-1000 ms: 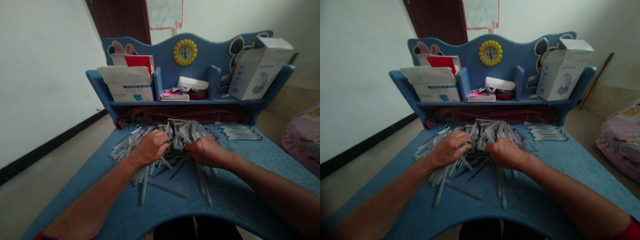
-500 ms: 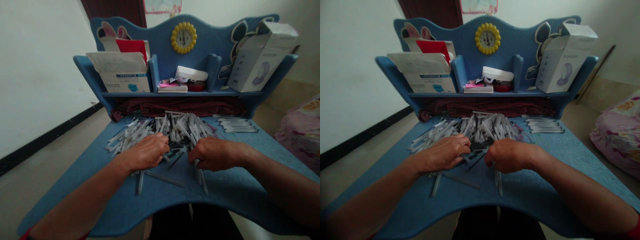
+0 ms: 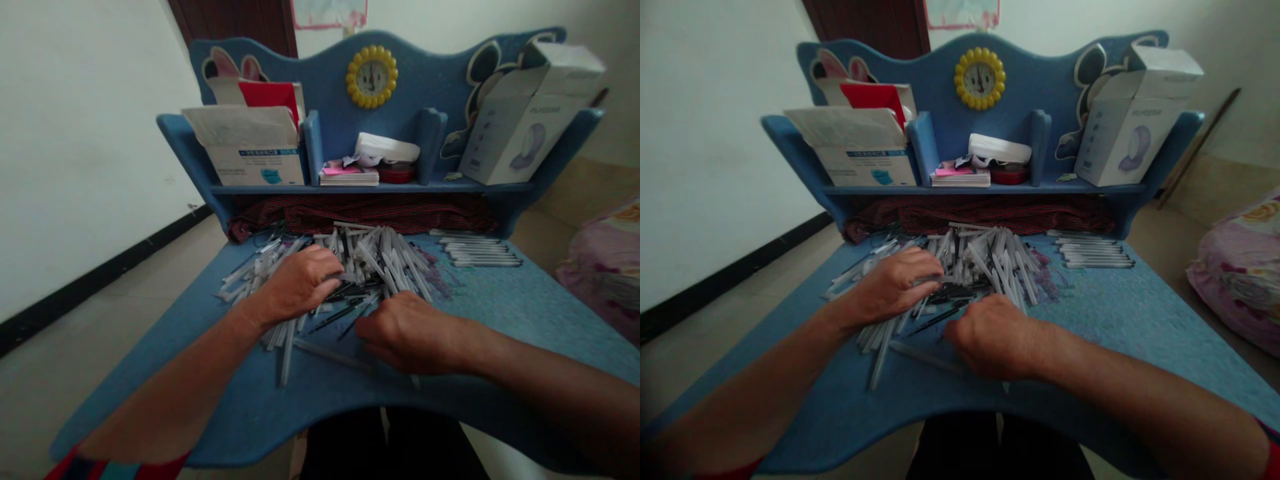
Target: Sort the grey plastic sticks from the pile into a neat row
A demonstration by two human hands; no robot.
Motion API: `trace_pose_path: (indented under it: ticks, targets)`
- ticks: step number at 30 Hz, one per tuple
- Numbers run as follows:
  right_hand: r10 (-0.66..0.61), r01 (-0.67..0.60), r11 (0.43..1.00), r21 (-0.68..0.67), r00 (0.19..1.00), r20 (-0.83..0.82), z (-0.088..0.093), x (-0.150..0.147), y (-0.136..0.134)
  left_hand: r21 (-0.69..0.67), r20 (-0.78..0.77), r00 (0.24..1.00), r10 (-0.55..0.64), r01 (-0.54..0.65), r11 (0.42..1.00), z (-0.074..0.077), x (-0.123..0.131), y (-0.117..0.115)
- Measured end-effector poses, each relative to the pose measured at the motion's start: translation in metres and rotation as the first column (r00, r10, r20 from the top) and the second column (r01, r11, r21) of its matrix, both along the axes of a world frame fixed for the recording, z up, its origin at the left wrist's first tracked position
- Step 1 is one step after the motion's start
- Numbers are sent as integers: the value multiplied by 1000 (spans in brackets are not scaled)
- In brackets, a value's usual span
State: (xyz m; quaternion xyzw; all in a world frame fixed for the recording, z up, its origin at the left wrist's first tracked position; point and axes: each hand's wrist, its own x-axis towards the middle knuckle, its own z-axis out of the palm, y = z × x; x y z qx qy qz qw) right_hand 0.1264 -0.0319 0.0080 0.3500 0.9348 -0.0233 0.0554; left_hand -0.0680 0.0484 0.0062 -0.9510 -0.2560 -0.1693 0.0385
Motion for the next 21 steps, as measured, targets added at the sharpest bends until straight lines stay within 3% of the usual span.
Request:
trace_pose_path:
  ticks: [3, 6, 12, 18, 21]
  targets:
    - [-17, 18, 990, 141, 1000, -7, -8, 2, 7, 68, 125, 991, 52, -60, 996, -2, 2, 0]
    - [65, -76, 977, 200, 996, 62, -15, -2, 12, 83, 173, 983, 57, -72, 994, -2, 3, -1]
    - [172, -184, 954, 237, 983, 70, -24, -10, 17, 93, 151, 987, 53, -68, 993, -2, 2, -2]
    - [205, -212, 942, 262, 977, 55, -25, -4, 27, 108, 141, 989, 52, -67, 992, -3, 2, 0]
    - [200, -177, 919, 352, 979, -32, -24, 3, 31, 132, 115, 992, 50, -65, 989, -1, 0, -1]
